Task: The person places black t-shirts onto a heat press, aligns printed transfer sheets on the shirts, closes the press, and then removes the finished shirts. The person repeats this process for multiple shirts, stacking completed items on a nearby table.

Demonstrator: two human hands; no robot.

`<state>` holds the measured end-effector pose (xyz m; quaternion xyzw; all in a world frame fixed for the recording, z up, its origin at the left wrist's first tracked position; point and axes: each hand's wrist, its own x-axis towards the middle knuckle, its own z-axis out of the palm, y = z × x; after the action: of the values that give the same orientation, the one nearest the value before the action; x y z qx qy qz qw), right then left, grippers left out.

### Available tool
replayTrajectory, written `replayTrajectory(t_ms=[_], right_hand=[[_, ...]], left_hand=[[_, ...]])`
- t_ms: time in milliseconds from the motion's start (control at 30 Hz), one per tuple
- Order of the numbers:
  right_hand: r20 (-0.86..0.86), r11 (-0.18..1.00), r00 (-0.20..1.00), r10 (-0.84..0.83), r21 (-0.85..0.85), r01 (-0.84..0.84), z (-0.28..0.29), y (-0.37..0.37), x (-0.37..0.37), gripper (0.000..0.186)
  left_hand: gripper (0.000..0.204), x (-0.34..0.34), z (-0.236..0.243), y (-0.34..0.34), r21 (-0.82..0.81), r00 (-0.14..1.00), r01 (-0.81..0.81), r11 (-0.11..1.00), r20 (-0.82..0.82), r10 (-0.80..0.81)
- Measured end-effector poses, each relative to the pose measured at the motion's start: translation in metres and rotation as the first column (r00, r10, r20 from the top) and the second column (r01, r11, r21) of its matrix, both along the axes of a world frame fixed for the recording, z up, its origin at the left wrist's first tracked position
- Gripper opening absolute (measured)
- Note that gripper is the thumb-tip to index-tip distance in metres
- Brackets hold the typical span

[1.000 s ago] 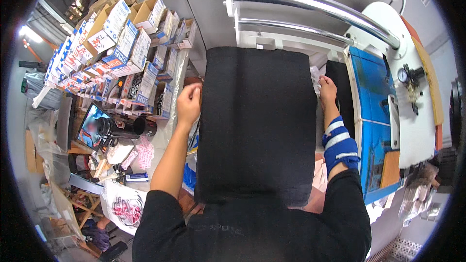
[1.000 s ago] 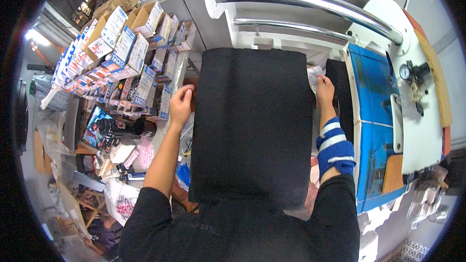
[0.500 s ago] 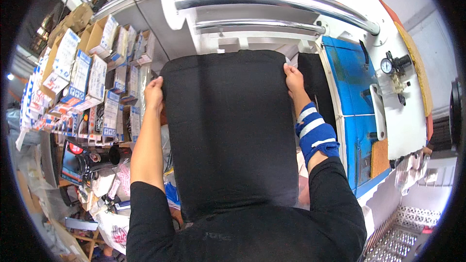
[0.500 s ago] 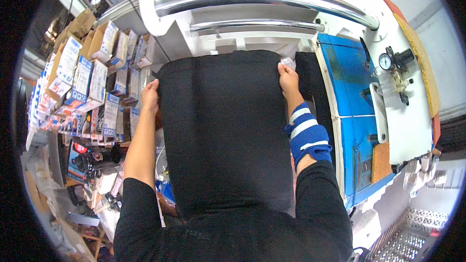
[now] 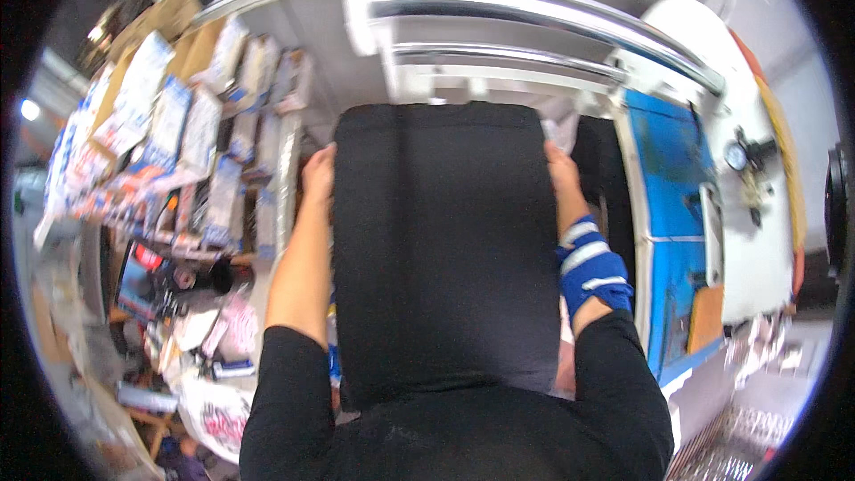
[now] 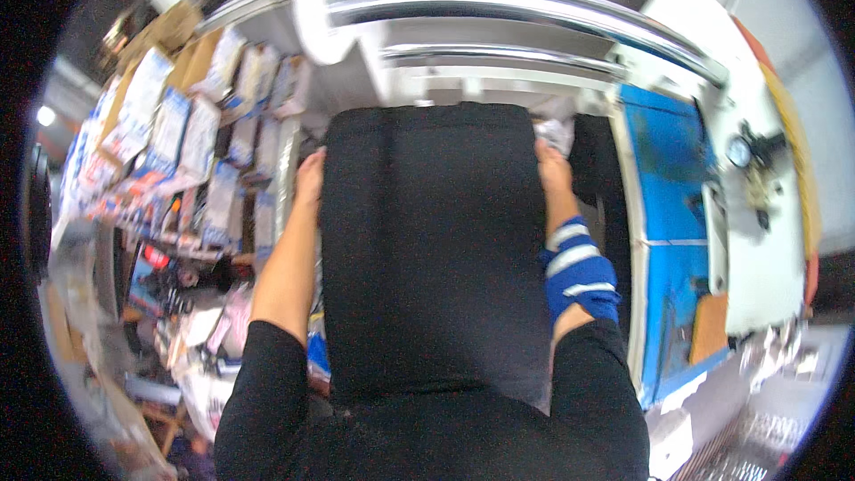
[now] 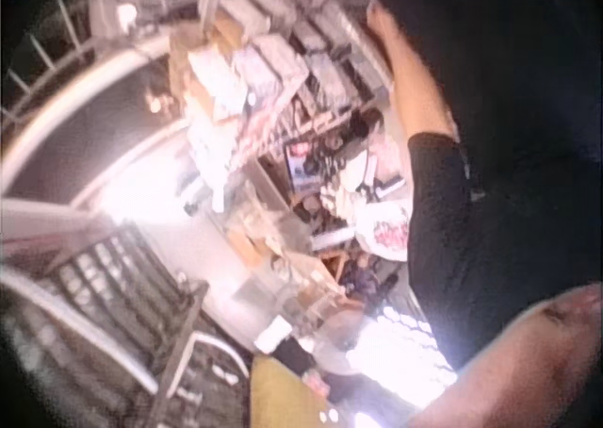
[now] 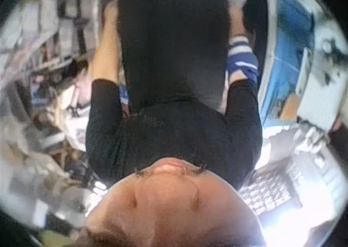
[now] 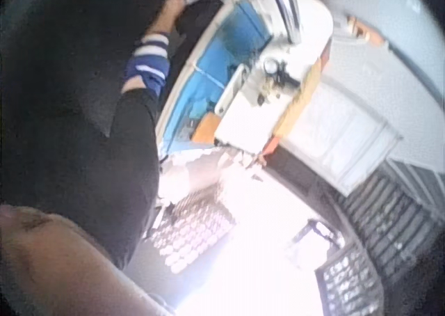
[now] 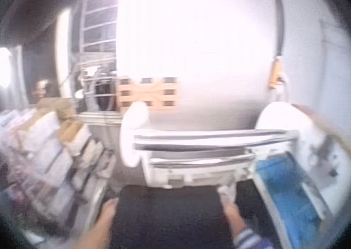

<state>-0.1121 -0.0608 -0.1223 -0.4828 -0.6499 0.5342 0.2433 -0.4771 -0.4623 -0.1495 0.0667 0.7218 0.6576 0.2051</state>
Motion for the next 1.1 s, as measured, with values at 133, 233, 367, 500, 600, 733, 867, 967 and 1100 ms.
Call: replayTrajectory(t_ms=[133, 233, 367, 500, 600, 733, 867, 967, 1100], right_hand=[[0.034, 0.994, 0.995, -0.09, 0.062, 0.087, -0.004, 0.015, 0.02, 0.048], [0.25, 0.885, 0.952, -0.173, 0.464, 0.039, 0.046, -0.03, 0.017, 0.041], [0.223, 0.969, 0.974, 0.037, 0.23, -0.09, 0.058, -0.125, 0.135, 0.036], [0.32, 0.939, 0.935, 0.154, 0.246, -0.239, 0.057, -0.248, 0.27, 0.037], [0.039, 0.941, 0.999, 0.016, -0.338, -0.002, 0.055, -0.294, 0.322, 0.034], [-0.193, 0.77, 0.98, -0.058, -0.633, -0.079, 0.064, -0.301, 0.336, 0.031], [-0.248, 0.858, 0.968, -0.042, -0.506, -0.092, 0.022, -0.285, 0.379, 0.021], [-0.374, 0.766, 0.919, -0.124, -0.624, -0.151, 0.063, -0.299, 0.357, 0.025], [-0.306, 0.807, 0.939, -0.158, -0.588, -0.056, 0.049, -0.305, 0.344, 0.026]], left_hand=[[0.037, 0.019, 0.043, 0.013, -0.355, 0.971, -0.092, 0.931, -0.24, 0.004], [0.032, 0.038, 0.057, -0.036, -0.311, 0.909, -0.218, 0.925, -0.41, 0.077], [0.045, 0.152, 0.068, -0.124, -0.268, 0.94, 0.084, 0.96, -0.3, -0.165], [0.047, 0.283, 0.089, -0.239, -0.241, 0.929, 0.363, 0.9, 0.166, -0.33], [0.03, 0.33, 0.112, -0.27, -0.055, 0.905, 0.215, 0.975, 0.387, -0.177], [0.016, 0.347, 0.095, -0.294, 0.125, 0.853, 0.144, 0.982, 0.487, -0.187], [0.021, 0.334, 0.079, -0.314, 0.016, 0.813, 0.3, 0.954, 0.519, -0.264], [0.027, 0.333, 0.074, -0.314, 0.109, 0.786, 0.224, 0.968, 0.567, -0.246], [0.026, 0.338, 0.083, -0.326, 0.126, 0.811, 0.171, 0.977, 0.546, -0.212]])
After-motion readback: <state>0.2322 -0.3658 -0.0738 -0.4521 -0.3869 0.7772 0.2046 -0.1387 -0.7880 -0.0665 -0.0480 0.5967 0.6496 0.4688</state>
